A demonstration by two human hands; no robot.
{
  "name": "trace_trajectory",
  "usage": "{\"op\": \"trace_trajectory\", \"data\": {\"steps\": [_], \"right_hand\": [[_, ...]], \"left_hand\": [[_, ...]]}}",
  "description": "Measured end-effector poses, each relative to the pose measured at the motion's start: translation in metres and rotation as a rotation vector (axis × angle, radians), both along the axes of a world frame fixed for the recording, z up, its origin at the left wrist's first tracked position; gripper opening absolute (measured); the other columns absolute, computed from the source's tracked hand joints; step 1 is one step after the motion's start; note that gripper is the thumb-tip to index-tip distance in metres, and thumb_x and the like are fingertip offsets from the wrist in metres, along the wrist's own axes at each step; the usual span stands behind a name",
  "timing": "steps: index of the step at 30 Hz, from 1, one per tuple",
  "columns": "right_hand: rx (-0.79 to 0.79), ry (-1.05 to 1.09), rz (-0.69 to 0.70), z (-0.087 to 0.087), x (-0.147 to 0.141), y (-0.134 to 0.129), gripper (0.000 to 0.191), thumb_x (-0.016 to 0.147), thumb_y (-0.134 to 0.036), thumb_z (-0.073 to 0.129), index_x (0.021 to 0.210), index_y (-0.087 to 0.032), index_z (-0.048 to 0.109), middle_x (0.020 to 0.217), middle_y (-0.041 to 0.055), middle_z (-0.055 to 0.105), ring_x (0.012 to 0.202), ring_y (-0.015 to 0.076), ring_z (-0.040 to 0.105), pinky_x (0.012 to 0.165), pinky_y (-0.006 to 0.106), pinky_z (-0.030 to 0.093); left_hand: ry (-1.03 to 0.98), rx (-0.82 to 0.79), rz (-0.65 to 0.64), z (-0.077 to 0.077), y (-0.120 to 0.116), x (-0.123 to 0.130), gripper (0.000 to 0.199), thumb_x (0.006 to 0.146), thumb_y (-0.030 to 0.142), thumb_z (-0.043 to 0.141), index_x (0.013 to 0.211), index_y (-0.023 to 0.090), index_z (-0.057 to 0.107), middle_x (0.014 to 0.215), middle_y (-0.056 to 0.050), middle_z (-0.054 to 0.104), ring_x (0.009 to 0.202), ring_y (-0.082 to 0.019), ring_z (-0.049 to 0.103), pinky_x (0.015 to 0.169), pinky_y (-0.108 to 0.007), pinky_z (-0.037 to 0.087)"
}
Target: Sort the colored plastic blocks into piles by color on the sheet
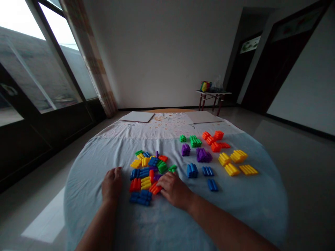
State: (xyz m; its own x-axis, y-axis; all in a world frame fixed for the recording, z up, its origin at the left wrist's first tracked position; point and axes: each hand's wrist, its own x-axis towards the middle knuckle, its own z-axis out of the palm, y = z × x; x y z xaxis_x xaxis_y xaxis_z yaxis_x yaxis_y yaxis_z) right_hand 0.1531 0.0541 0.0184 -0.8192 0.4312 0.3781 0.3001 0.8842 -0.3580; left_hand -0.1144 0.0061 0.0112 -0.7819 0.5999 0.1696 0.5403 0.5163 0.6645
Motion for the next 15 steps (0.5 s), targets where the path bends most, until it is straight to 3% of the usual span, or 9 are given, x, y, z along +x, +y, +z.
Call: {"op": "trace_trajectory", "data": {"steps": [7,15], "right_hand": [[-0.028,0.089,-0.041,0.009,0.023,-0.005,0.017,0.078,-0.014,0.063,0.094,-0.017,0.059,0.116,0.0072,0.059,0.109,0.0202,0.05,0.096,0.034,0.037],[-0.066,-0.104,-0.049,0.007,0.03,-0.004,0.022,0.075,-0.024,0.066,0.094,-0.017,0.058,0.107,0.0068,0.062,0.101,0.0209,0.055,0.089,0.032,0.041]], "left_hand": [[0.018,0.001,-0.005,-0.007,0.002,-0.006,0.047,0.085,0.039,0.031,0.105,0.014,0.066,0.113,-0.015,0.064,0.103,-0.026,0.058,0.083,-0.034,0.045],[0.068,-0.04,-0.01,-0.006,0.003,-0.014,0.05,0.083,0.044,0.031,0.101,0.014,0.067,0.109,-0.016,0.066,0.094,-0.029,0.062,0.071,-0.035,0.048]]}}
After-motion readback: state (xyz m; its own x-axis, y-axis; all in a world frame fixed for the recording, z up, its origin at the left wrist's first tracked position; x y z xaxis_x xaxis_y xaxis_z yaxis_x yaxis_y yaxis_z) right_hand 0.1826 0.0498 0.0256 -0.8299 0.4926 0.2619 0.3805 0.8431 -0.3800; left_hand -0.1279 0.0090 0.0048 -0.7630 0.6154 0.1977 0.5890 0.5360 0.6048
